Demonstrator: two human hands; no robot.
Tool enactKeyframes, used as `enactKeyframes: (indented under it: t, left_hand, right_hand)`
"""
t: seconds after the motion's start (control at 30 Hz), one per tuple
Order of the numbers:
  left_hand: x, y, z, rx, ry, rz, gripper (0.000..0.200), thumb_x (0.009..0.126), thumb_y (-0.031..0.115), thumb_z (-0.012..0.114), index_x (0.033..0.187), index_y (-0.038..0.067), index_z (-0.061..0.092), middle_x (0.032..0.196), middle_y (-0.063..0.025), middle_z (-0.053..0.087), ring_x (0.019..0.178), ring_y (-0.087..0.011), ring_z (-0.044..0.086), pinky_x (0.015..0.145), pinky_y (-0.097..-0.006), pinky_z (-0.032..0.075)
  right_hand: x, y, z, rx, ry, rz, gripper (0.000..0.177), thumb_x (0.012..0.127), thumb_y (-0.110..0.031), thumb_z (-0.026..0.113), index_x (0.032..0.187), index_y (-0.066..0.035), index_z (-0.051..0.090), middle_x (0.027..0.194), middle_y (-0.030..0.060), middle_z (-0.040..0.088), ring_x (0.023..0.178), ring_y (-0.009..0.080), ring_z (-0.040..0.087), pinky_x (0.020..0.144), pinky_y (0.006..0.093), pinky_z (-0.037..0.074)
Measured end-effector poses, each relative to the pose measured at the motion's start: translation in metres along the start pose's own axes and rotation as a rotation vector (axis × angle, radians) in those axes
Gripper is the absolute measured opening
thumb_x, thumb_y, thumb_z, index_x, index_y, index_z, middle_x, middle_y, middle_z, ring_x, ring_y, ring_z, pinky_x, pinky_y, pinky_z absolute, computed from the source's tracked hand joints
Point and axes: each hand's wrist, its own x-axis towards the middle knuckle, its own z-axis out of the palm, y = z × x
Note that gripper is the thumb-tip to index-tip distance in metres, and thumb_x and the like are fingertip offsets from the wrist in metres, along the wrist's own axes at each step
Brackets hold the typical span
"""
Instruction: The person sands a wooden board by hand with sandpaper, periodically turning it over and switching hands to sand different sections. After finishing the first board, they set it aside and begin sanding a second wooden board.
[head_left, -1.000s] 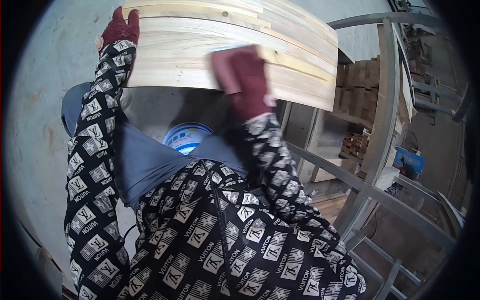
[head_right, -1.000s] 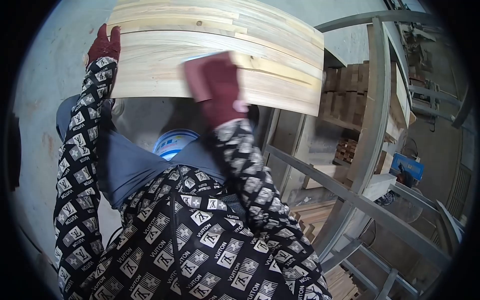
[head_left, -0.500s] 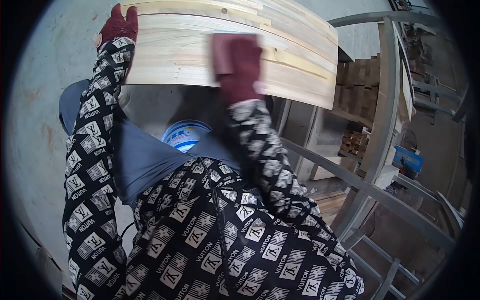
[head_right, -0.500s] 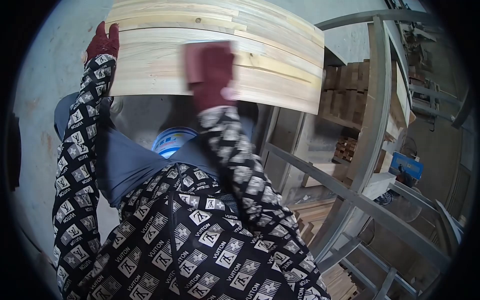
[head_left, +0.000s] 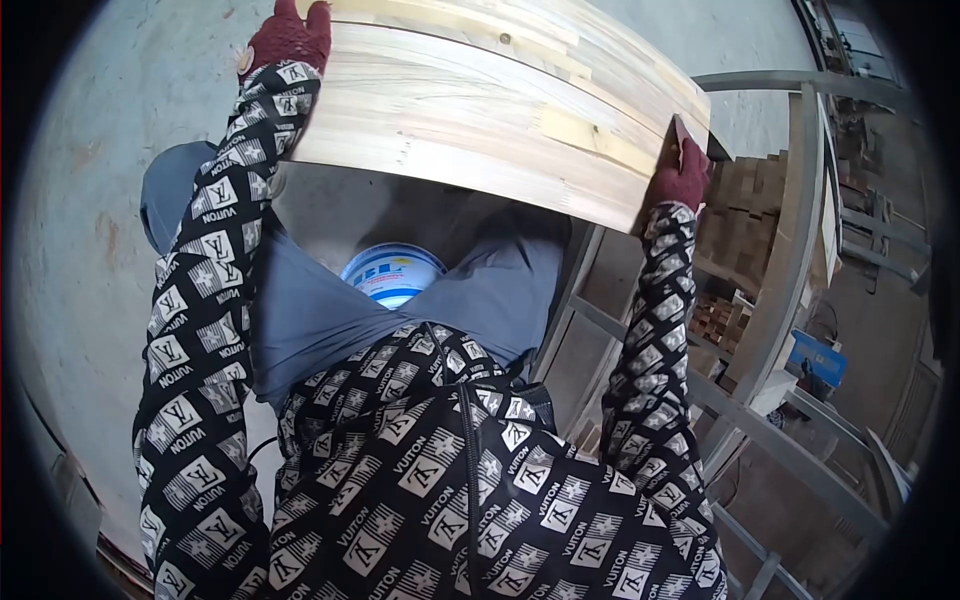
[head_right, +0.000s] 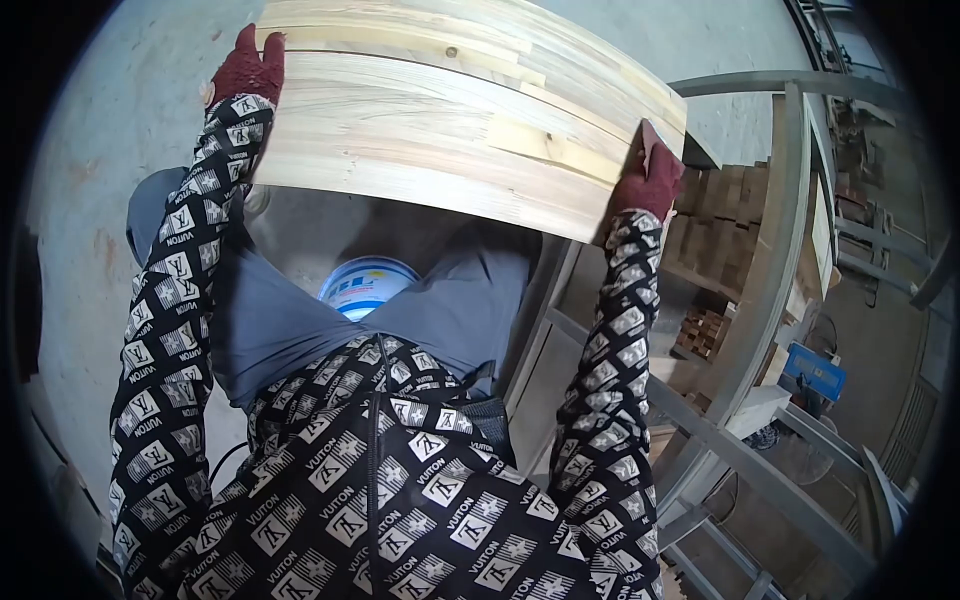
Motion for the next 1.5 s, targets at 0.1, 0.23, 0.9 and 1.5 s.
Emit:
enactKeyframes:
  t: [0.1,0.23,0.9,1.5]
  left_hand:
    - [-0.003,0.006,-0.008,-0.014,-0.027,-0.008,0.067,0.097,0.057,0.043,0.144,0.011,0.042,0.117,-0.0234,0.067,0.107,-0.0426,0.065,0.092,-0.0520,0.050]
    - [-0.012,0.015,-0.022,-0.057,-0.055,-0.036,0.065,0.098,0.057,0.043,0.143,0.011,0.043,0.120,-0.0237,0.066,0.111,-0.0427,0.062,0.094,-0.0510,0.049]
    - [-0.020,0.028,-0.032,-0.023,-0.065,-0.057,0.060,0.099,0.052,0.045,0.142,0.011,0.044,0.118,-0.0235,0.066,0.106,-0.0415,0.065,0.092,-0.0512,0.051]
    - [-0.023,0.028,-0.034,-0.041,0.012,-0.050,0.058,0.096,0.052,0.049,0.138,0.013,0.047,0.107,-0.0237,0.068,0.098,-0.0432,0.067,0.086,-0.0543,0.053]
  right_hand:
    - [0.015,-0.027,0.036,0.171,0.029,0.139,0.025,0.091,-0.014,0.063,0.114,-0.008,0.072,0.098,0.0200,0.072,0.104,0.0328,0.067,0.095,0.0420,0.052]
    - [0.000,-0.194,0.070,0.369,-0.042,-0.198,0.047,0.070,-0.003,0.063,0.116,0.001,0.063,0.118,0.0255,0.063,0.119,0.0467,0.051,0.106,0.0599,0.032]
    - [0.075,-0.036,0.077,0.172,-0.106,0.126,0.042,0.083,-0.011,0.059,0.124,-0.008,0.064,0.119,0.0216,0.065,0.117,0.0412,0.057,0.103,0.0516,0.040]
    - [0.114,0.072,0.078,0.058,-0.205,0.234,0.041,0.083,-0.018,0.065,0.122,-0.006,0.065,0.115,0.0218,0.066,0.114,0.0417,0.058,0.103,0.0477,0.042]
